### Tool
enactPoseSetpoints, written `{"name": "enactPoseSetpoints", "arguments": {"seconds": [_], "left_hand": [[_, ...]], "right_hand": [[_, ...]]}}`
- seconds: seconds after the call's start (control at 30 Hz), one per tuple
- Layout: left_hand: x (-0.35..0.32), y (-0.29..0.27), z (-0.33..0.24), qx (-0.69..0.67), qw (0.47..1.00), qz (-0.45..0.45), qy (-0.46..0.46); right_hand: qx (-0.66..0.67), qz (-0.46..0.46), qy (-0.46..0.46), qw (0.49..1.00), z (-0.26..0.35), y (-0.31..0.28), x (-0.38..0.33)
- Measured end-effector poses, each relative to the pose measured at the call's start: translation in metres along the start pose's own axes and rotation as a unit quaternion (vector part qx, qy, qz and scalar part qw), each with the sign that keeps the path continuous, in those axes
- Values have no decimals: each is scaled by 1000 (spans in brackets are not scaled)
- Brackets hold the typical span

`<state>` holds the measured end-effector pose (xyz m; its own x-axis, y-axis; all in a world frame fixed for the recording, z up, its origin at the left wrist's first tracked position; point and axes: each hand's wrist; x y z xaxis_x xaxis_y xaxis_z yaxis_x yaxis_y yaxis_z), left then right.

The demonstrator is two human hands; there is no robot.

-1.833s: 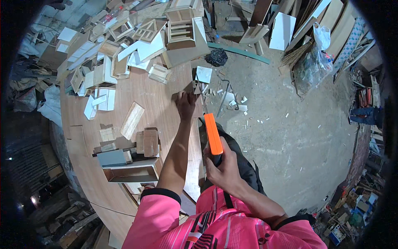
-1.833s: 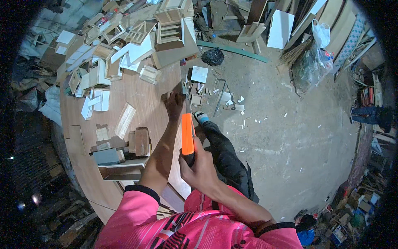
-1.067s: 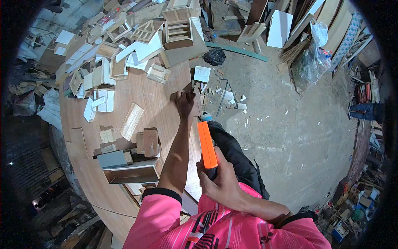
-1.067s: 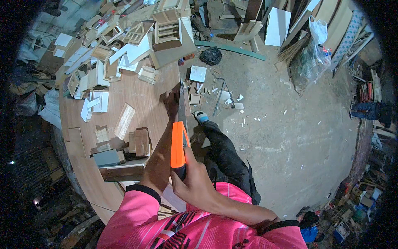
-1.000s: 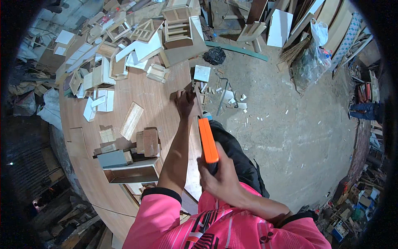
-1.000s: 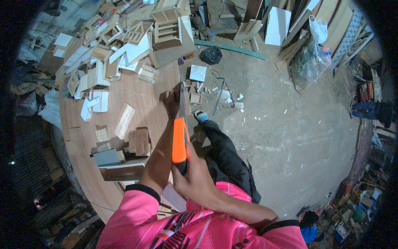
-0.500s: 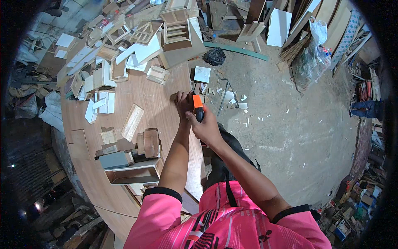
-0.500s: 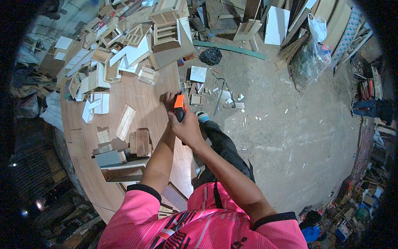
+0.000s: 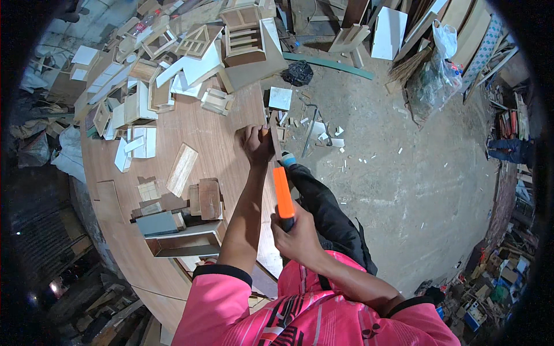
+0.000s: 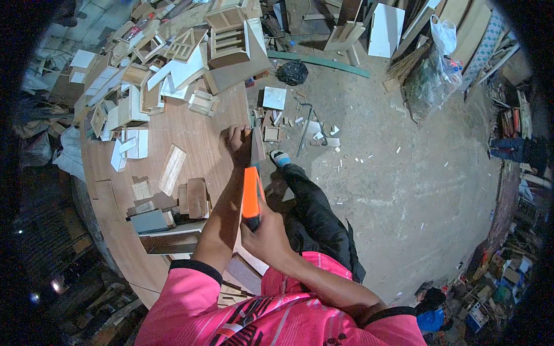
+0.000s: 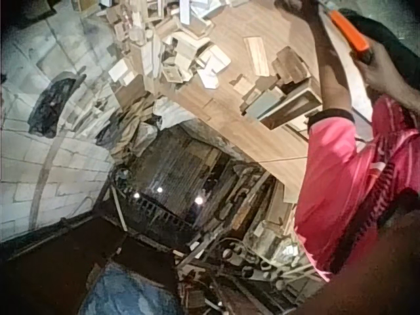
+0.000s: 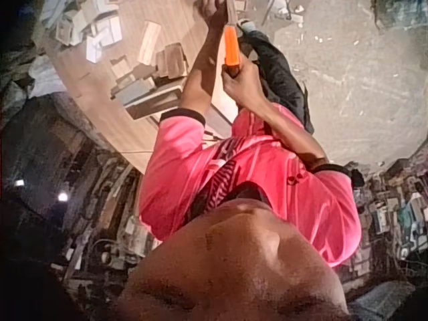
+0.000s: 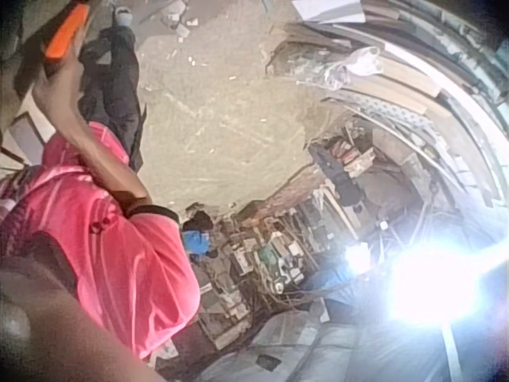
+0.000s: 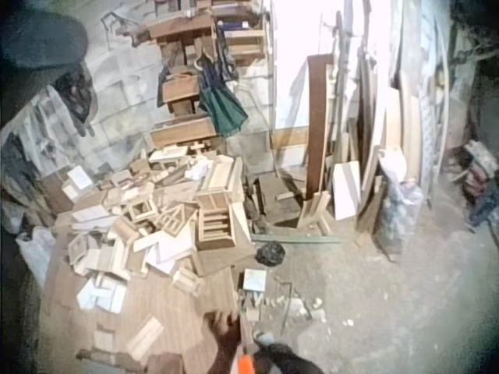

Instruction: The recorder is assembling small wooden boxes or components, applying glue to small strips of wood and positioning them on a larger base piece.

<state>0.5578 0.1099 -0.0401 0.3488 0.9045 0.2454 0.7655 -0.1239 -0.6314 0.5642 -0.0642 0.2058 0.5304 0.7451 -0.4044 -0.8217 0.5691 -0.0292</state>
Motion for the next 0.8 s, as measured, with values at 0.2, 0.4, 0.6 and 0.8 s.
{"name": "enactPoseSetpoints", "arguments": {"seconds": [0.2, 0.4, 0.6, 0.8], "left_hand": [[-1, 7, 14, -7, 999, -24, 30], [-19, 20, 16, -16, 994, -99, -39], [-4, 1, 58, 99, 993, -7, 65], [-3, 10, 1, 28, 994, -53, 91]], "right_hand": [[-54, -13, -78, 995, -41, 10, 73], [77, 82, 58, 992, 48, -4, 94], [110, 135, 132, 976, 91, 5, 113], [34, 94, 148, 984, 15, -7, 172]]}}
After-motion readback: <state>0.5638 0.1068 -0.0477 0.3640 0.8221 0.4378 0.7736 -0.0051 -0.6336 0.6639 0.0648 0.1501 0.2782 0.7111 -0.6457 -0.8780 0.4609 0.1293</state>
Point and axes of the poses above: each hand's wrist, its own x-axis towards the middle knuckle, its own y-axis out of the palm, z = x × y, and after that the axes turned 5 degrees about x, right-handed
